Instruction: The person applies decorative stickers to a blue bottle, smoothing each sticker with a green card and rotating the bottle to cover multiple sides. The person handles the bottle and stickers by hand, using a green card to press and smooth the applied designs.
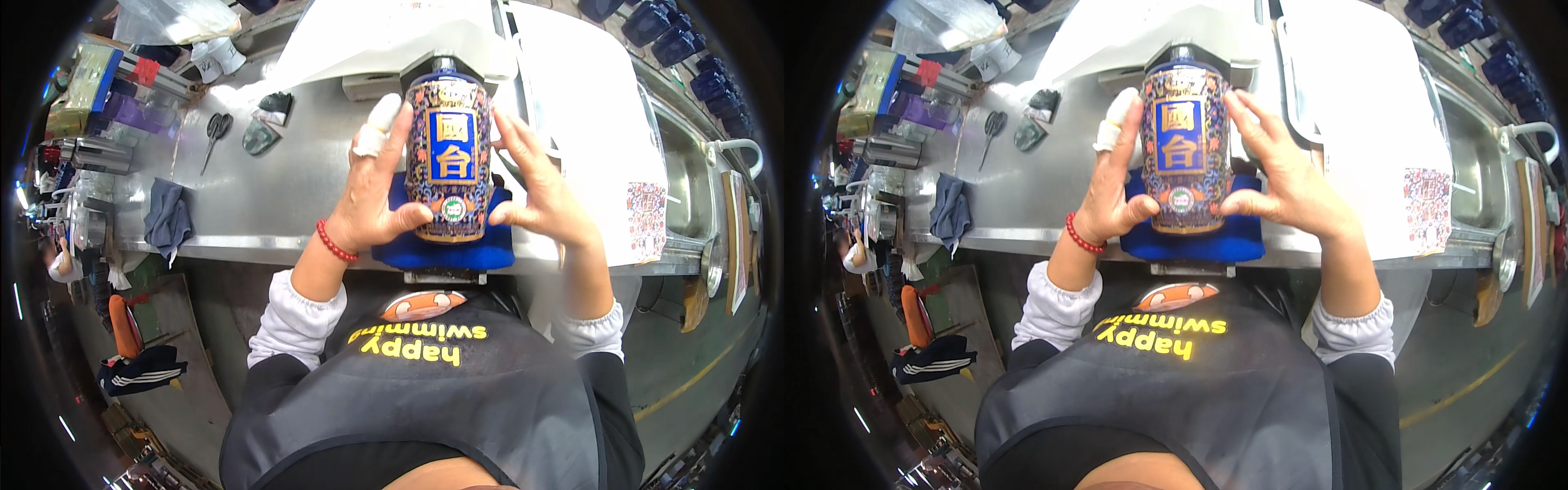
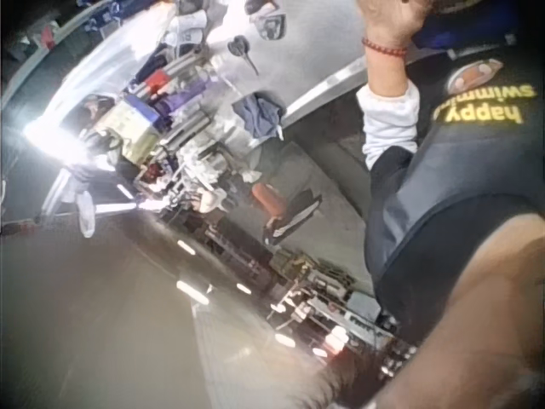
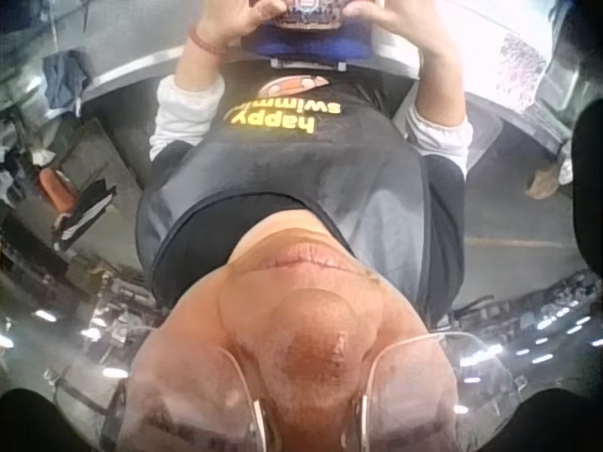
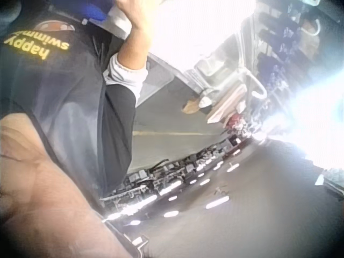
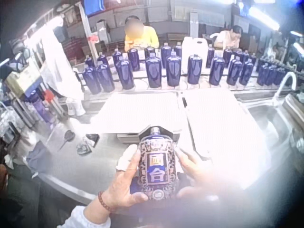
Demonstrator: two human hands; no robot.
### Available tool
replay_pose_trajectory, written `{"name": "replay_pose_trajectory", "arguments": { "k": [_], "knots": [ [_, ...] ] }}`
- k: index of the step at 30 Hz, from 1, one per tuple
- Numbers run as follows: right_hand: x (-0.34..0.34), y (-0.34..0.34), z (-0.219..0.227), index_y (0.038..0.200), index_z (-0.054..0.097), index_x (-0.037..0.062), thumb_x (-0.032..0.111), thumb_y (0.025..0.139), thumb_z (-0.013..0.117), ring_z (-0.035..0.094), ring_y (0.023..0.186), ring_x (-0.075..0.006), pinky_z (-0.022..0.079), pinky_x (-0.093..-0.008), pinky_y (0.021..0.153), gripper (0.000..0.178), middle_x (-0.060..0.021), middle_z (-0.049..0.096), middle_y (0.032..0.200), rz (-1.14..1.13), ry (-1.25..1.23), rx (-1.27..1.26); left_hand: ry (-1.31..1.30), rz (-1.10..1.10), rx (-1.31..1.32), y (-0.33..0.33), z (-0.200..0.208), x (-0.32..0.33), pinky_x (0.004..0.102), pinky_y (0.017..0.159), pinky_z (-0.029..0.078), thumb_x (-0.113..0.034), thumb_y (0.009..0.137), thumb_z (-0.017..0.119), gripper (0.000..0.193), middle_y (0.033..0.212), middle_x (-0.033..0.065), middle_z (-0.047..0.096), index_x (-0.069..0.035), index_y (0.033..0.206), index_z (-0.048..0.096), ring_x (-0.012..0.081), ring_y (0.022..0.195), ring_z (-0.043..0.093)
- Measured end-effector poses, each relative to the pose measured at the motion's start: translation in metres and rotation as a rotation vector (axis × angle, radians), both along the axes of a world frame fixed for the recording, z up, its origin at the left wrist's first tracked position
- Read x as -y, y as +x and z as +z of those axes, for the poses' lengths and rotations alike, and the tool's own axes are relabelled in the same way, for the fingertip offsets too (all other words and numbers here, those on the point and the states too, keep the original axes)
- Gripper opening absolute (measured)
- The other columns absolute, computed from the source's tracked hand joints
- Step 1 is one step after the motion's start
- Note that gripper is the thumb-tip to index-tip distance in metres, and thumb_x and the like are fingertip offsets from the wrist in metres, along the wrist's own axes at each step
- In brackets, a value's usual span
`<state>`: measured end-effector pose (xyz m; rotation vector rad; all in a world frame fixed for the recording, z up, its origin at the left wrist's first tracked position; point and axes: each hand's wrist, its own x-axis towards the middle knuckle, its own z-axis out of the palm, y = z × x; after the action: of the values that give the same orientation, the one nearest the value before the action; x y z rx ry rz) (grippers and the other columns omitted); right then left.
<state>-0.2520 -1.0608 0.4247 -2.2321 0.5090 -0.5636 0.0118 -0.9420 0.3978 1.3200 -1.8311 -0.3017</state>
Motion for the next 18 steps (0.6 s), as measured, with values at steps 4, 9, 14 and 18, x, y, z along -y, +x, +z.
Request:
{"name": "replay_pose_trajectory", "arguments": {
  "k": [4, 9, 14, 18],
  "knots": [
    [-0.002, 0.000, 0.004, 0.161, 0.029, 0.0087, 0.062, 0.072, 0.082, 0.037, 0.146, -0.0429, 0.037, -0.0496, 0.117, 0.116, -0.0230, 0.029, 0.162, 0.030, -0.067, -0.041, 0.051, -0.021, -0.052, -0.001, 0.003, -0.001, 0.0502, 0.121, 0.016, -0.082, 0.086, 0.051, 0.114, 0.161, 0.0320, 0.025, 0.001, 0.160, 0.027, 0.0449, 0.147, 0.026],
    [0.001, 0.007, 0.011, 0.162, 0.028, 0.0113, 0.060, 0.077, 0.079, 0.031, 0.149, -0.0434, 0.036, -0.0499, 0.118, 0.110, -0.0234, 0.023, 0.164, 0.000, 0.122, -0.002, 0.019, 0.048, -0.060, 0.001, 0.010, 0.007, 0.0500, 0.121, 0.017, -0.083, 0.086, 0.049, 0.112, 0.160, 0.0273, 0.031, 0.000, 0.159, 0.031, 0.0424, 0.146, 0.029],
    [0.002, 0.015, 0.014, 0.162, 0.027, 0.0137, 0.057, 0.077, 0.081, 0.032, 0.148, -0.0414, 0.037, -0.0492, 0.118, 0.110, -0.0224, 0.025, 0.162, 0.021, 0.138, 0.035, 0.018, 0.041, -0.042, -0.001, 0.012, 0.014, 0.0505, 0.121, 0.018, -0.084, 0.086, 0.050, 0.110, 0.159, 0.0251, 0.035, -0.003, 0.159, 0.033, 0.0422, 0.145, 0.030],
    [0.005, 0.016, 0.012, 0.163, 0.023, 0.0135, 0.055, 0.074, 0.085, 0.035, 0.146, -0.0397, 0.039, -0.0481, 0.117, 0.116, -0.0229, 0.027, 0.160, 0.030, 0.134, 0.031, 0.012, 0.038, -0.049, -0.001, 0.010, 0.015, 0.0512, 0.120, 0.018, -0.083, 0.086, 0.050, 0.110, 0.158, 0.0249, 0.035, -0.003, 0.159, 0.032, 0.0422, 0.146, 0.030]
  ]
}}
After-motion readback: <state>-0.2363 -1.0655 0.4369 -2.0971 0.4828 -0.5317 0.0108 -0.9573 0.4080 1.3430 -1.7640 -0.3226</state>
